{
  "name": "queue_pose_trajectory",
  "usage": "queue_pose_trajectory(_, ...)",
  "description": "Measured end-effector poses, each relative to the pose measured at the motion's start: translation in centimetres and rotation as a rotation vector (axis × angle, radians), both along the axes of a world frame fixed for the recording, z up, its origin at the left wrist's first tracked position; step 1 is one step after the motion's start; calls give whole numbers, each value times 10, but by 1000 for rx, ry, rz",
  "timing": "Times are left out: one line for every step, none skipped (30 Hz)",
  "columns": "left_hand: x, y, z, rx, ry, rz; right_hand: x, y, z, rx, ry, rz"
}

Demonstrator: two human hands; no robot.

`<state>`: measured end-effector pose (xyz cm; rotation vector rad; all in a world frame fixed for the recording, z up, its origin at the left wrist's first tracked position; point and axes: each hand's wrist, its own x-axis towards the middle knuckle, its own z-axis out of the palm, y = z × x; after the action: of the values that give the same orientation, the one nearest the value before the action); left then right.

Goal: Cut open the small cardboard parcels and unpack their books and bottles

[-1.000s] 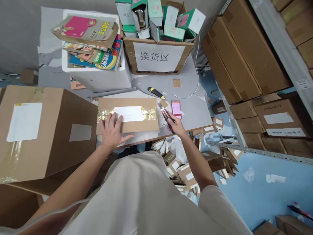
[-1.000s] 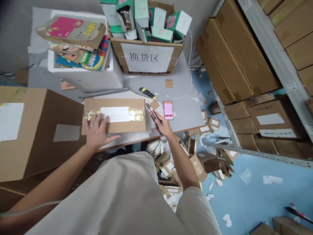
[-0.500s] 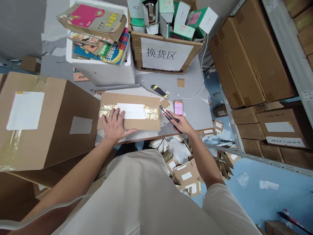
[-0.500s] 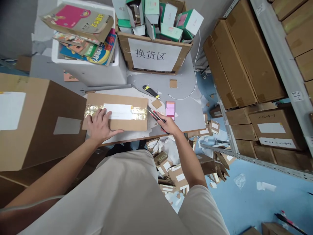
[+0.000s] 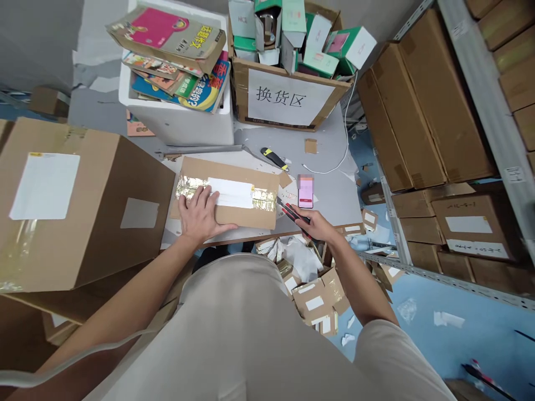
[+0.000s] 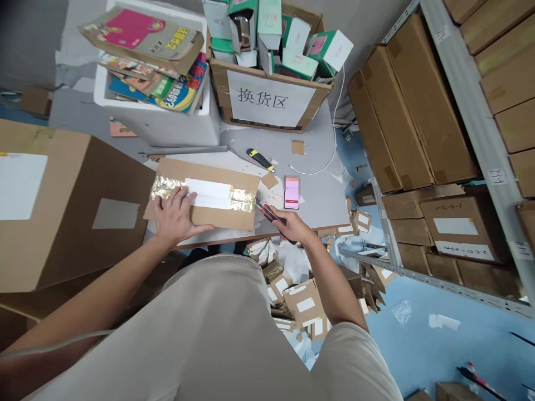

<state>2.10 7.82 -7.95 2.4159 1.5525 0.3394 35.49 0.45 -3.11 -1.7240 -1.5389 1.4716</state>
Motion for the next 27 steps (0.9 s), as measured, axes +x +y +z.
queue_pose_trajectory(0, 0, 1, -1, -4, -5, -1, 0, 0, -10, 1, 7)
queue_pose_trajectory(1, 1, 2, -3, -7, 3, -2, 0, 0, -15, -2, 10)
queue_pose_trajectory(2, 1, 2, -8, -6, 20, -4, -2, -1, -13, -6, 12)
queue_pose_trajectory(3, 1, 3, -14, -2, 39, -7, -5, -1, -8, -6, 9)
queue_pose_trajectory(3, 2, 4, -20, 2, 54, -9, -9, -2, -6, -1, 1)
queue_pose_trajectory(4, 2, 5, -22, 4, 60, -11, -15, -2, -11, 10, -10)
queue_pose_trajectory(4, 3, 5, -21, 3, 58, -13, -22, -3, -18, 18, -23)
queue_pose_trajectory(5, 3, 4, -18, 1, 52, -15, -29, -3, -22, 20, -39)
queue_pose_trajectory(5, 3, 4, -12, -3, 50, -15, -37, -3, -18, 11, -59)
queue_pose_trajectory(5, 2, 4, -7, -7, 52, -15, -43, -2, -8, -4, -82)
queue_pose_trajectory(5, 1, 3, -3, -12, 54, -13, -49, -1, 2, -20, -101)
queue_pose_trajectory(5, 0, 4, -1, -18, 56, -11, -55, 0, 10, -32, -125)
queue_pose_trajectory(4, -1, 5, -2, -26, 54, -7, -61, 1, 12, -37, -166)
queue_pose_trajectory(3, -2, 6, -8, -37, 45, -3, -66, 3, 9, -32, -228)
queue_pose_trajectory(1, -2, 9, -17, -49, 36, -1, -71, 3, 5, -15, -315)
queue_pose_trajectory(-2, 0, 13, -24, -62, 34, 0, -75, 2, 4, 24, -429)
queue_pose_trajectory(-5, 4, 17, -26, -76, 46, -2, -78, -1, 9, 78, -550)
queue_pose_trajectory(-10, 11, 21, -21, -91, 71, -8, -80, -5, 19, 136, -653)
queue_pose_trajectory(-15, 22, 24, -11, -107, 107, -19, -80, -11, 31, 200, -732)
queue_pose_trajectory(-20, 35, 26, -2, -127, 151, -33, -79, -17, 45, 270, -794)
queue_pose_trajectory(-26, 52, 27, 0, -152, 188, -49, -76, -24, 55, 329, -824)
queue_pose_trajectory(-32, 70, 27, -14, -182, 219, -67, -72, -31, 57, 417, -867)
queue_pose_trajectory(-37, 89, 25, -62, -216, 227, -85, -68, -37, 51, 503, -912)
queue_pose_trajectory(-41, 107, 22, -126, -253, 207, -100, -62, -41, 49, 567, -952)
queue_pose_trajectory(-45, 122, 19, -193, -277, 172, -111, -55, -45, 61, 617, -999)
queue_pose_trajectory(-49, 133, 17, -232, -288, 173, -119, -47, -47, 85, 642, -1037)
queue_pose_trajectory(-52, 140, 14, -255, -297, 189, -121, -36, -47, 118, 651, -1066)
